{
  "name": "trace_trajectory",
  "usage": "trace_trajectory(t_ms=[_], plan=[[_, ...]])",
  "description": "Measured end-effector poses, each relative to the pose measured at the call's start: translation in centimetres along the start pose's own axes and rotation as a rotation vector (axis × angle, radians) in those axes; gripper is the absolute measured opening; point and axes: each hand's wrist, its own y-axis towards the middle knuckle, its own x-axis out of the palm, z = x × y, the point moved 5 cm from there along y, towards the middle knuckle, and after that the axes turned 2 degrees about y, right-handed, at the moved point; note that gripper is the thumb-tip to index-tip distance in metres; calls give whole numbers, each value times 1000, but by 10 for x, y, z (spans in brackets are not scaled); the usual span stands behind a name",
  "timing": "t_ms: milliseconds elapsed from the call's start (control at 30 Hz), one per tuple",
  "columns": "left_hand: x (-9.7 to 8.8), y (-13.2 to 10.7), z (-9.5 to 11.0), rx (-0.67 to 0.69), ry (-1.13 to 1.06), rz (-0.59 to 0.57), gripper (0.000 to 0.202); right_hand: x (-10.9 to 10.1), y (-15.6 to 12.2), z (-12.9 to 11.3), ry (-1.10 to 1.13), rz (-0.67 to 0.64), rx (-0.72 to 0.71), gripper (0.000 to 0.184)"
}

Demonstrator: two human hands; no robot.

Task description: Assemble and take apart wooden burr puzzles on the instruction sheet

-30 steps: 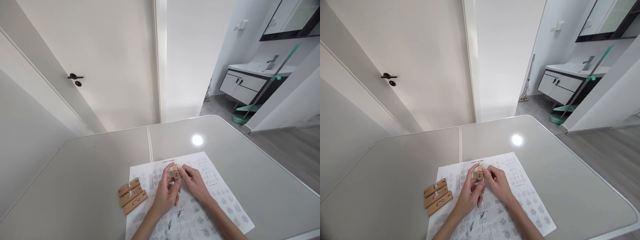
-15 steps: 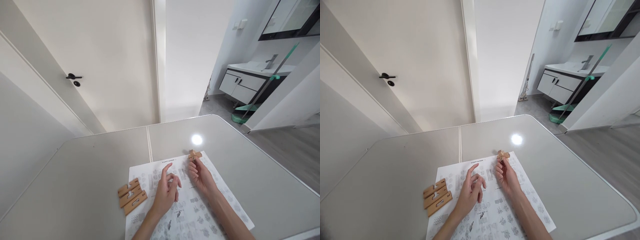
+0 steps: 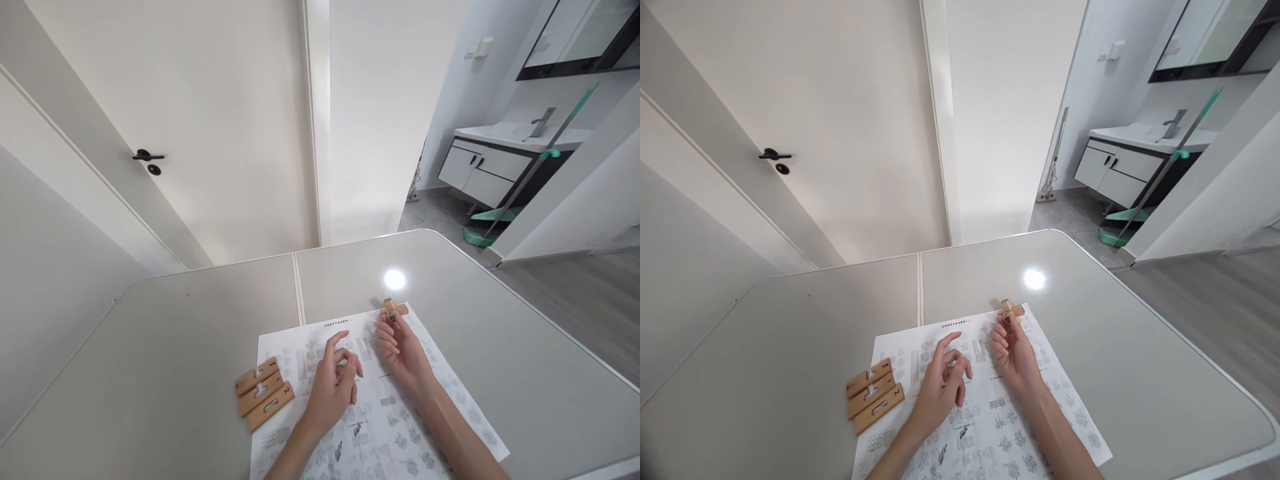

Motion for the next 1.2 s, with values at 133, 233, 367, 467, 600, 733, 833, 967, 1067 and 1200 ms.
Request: trace_trajectory(t_ms=[133,233,367,467,600,733,833,967,1067,1200], plan=[[1,0,-1,0,4,-4,49,10,-4,5,-90,-1,19,36],[1,2,-2,1,22,-11,49,19,-10,11,-199,-11,50,34],[1,-3,12,62,206,-43,40,31,-20,20,-391,-61,66,37],[-8,-21,30,183,481,-58,30,35,-23,26,-541,-101,48,37],[-45,-57,39,296,784,85,21,33,-22,31,-667,-111,15,42],[-109,-94,24,259,999,347,32,31,-22,32,-696,-110,18,42],[-155,-120,5,178,1121,449,54,30,-23,32,-706,-112,22,41],[-199,-147,-17,14,1166,485,75,30,-23,32,-723,-112,23,41],[-208,-156,-25,-40,1153,475,78,32,-23,33,-732,-123,30,41],[-196,-153,-25,10,1106,470,80,35,-25,32,-757,-136,36,42]])
